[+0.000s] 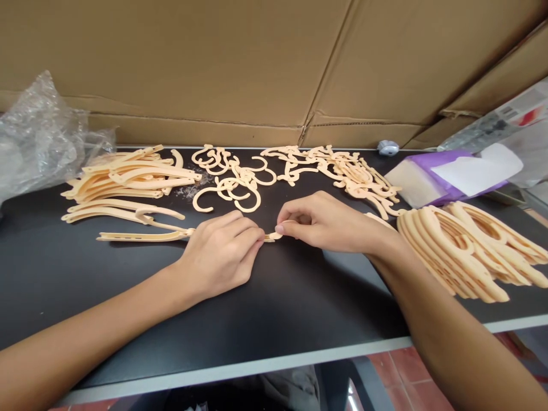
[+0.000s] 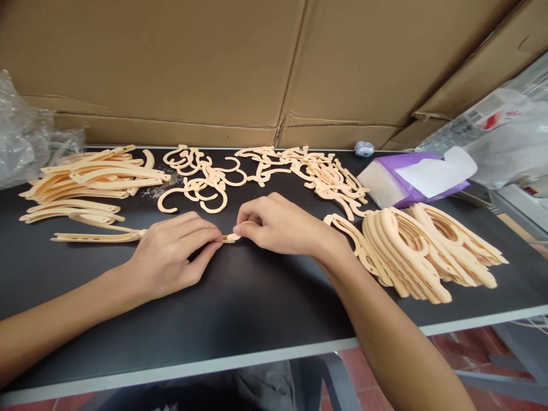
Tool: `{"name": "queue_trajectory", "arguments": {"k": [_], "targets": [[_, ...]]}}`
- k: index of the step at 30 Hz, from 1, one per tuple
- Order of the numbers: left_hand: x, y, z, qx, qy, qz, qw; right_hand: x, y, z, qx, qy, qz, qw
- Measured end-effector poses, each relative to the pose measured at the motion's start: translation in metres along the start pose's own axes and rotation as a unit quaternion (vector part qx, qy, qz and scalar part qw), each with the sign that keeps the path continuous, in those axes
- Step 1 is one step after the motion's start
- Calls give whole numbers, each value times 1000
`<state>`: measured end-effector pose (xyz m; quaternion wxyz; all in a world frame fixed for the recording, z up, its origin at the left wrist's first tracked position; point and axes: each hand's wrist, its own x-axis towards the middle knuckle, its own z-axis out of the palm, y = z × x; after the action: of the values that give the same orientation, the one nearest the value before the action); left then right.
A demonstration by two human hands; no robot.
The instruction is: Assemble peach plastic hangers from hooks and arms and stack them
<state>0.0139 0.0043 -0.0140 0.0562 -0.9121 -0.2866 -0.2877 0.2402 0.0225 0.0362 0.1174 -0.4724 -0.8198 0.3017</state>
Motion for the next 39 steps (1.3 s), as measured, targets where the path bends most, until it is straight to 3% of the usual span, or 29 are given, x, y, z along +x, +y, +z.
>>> {"name": "queue_trajectory", "arguments": {"k": [9,19,30,39], "targets": [[1,-1,1,-29,-5,-5,1000,-1,-1,4,-55,33,20,998],[0,-2,1,-42,-9,-16,999,-2,-4,10,-161,82,-2,984],[0,-5,0,-61,-17,-18,998,-4,-6,8,-187,53,-64,979],[4,1,-3,74,31,58,995,-2,0,2,-119,82,-69,987]]}}
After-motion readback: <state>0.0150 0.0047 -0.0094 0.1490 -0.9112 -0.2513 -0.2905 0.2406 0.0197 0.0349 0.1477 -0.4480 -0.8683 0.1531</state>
